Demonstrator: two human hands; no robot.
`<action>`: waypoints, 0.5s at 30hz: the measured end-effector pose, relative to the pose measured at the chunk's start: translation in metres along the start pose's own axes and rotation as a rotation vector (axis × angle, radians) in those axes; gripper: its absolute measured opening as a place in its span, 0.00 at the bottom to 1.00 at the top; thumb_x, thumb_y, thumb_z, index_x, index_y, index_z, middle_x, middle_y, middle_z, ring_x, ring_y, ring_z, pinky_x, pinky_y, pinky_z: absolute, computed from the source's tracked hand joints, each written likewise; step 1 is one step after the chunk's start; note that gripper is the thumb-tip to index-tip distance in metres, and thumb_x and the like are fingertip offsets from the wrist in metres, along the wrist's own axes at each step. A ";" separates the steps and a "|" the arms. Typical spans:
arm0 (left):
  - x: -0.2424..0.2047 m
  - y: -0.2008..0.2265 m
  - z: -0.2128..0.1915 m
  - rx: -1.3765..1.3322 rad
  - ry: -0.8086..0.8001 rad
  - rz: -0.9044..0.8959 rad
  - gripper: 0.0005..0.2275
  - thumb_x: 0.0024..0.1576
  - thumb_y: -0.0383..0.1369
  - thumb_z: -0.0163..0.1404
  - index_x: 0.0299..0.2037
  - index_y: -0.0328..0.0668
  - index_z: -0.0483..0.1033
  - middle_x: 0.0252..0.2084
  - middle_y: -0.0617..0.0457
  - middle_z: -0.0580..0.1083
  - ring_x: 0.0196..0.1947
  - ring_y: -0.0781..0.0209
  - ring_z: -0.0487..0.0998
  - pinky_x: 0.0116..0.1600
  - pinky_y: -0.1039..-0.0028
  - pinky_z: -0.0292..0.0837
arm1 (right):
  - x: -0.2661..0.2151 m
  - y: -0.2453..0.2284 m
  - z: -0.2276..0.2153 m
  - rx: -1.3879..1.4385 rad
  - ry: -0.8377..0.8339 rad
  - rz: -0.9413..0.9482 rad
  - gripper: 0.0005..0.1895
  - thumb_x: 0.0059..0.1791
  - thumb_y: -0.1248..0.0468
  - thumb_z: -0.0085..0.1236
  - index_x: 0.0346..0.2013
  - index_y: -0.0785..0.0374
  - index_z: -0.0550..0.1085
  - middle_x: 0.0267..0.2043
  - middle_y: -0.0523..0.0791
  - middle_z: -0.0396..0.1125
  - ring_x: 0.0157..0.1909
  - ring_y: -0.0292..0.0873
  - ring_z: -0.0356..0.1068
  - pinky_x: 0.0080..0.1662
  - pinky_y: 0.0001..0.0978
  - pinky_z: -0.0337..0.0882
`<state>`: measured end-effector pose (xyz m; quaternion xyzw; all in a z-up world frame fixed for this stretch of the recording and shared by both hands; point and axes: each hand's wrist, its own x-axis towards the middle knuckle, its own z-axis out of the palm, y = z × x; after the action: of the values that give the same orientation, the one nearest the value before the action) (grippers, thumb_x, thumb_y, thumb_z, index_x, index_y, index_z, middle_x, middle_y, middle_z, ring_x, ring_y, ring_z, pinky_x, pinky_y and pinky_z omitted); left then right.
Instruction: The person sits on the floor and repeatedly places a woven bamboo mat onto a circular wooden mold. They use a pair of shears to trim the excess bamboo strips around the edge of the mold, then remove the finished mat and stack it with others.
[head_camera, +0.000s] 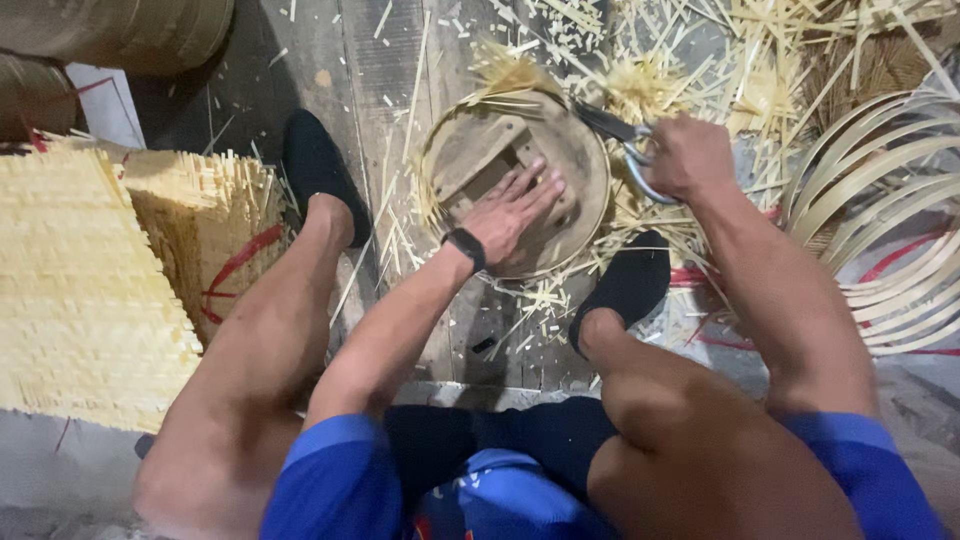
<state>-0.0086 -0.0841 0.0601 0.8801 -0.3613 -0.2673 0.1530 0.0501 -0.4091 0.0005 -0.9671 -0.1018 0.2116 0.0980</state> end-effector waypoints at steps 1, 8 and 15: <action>-0.001 0.001 0.002 0.015 -0.001 -0.027 0.53 0.41 0.49 0.65 0.76 0.49 0.44 0.80 0.48 0.45 0.79 0.44 0.39 0.77 0.48 0.35 | -0.011 0.008 -0.004 -0.005 -0.030 0.010 0.21 0.52 0.46 0.56 0.43 0.61 0.80 0.34 0.53 0.71 0.33 0.53 0.73 0.38 0.49 0.73; 0.060 0.042 0.041 -0.325 0.187 -0.874 0.45 0.53 0.65 0.48 0.71 0.39 0.52 0.73 0.21 0.46 0.75 0.24 0.39 0.74 0.40 0.32 | -0.016 0.013 0.003 -0.172 0.432 -0.245 0.28 0.42 0.40 0.61 0.40 0.61 0.81 0.32 0.54 0.70 0.33 0.52 0.72 0.37 0.45 0.73; 0.048 0.037 0.049 -0.139 0.395 -0.647 0.47 0.48 0.53 0.57 0.71 0.22 0.54 0.71 0.26 0.58 0.74 0.26 0.52 0.76 0.41 0.36 | -0.003 0.005 0.007 -0.132 0.052 0.009 0.26 0.45 0.43 0.60 0.34 0.65 0.78 0.33 0.52 0.69 0.33 0.53 0.70 0.36 0.46 0.72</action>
<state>-0.0287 -0.1476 0.0201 0.9707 -0.0096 -0.1508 0.1869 0.0454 -0.4132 -0.0061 -0.9771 -0.1086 0.1795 0.0356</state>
